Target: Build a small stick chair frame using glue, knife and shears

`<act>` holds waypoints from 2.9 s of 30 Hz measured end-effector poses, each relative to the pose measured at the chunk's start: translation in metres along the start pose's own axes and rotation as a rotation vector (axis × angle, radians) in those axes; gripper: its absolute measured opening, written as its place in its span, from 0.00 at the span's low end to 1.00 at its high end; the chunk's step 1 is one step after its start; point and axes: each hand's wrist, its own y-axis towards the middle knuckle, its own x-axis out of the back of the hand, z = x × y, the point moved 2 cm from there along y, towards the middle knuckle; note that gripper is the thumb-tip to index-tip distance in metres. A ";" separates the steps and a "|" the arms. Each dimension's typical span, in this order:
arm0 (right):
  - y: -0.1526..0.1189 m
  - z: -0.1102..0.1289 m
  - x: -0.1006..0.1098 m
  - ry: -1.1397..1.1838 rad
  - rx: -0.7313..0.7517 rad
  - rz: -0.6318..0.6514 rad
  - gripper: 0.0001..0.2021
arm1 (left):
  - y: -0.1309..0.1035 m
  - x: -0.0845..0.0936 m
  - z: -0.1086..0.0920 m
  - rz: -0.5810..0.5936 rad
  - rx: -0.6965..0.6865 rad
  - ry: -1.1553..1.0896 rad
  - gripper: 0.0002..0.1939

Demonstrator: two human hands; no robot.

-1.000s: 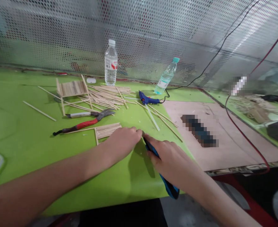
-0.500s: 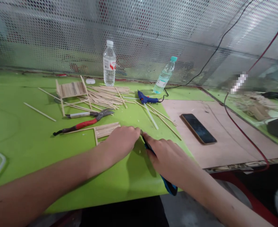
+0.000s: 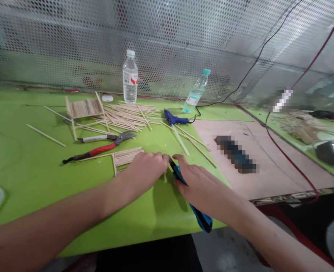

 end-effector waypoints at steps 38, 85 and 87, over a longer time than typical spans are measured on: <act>-0.043 -0.008 -0.024 0.265 -0.037 -0.287 0.26 | -0.004 -0.005 0.002 -0.011 0.017 -0.003 0.20; -0.011 0.035 -0.020 -0.340 -0.117 0.153 0.48 | 0.000 -0.002 0.000 0.053 0.076 0.013 0.18; -0.011 0.035 -0.022 -0.355 -0.112 0.146 0.48 | 0.001 -0.001 0.000 0.060 0.089 0.013 0.17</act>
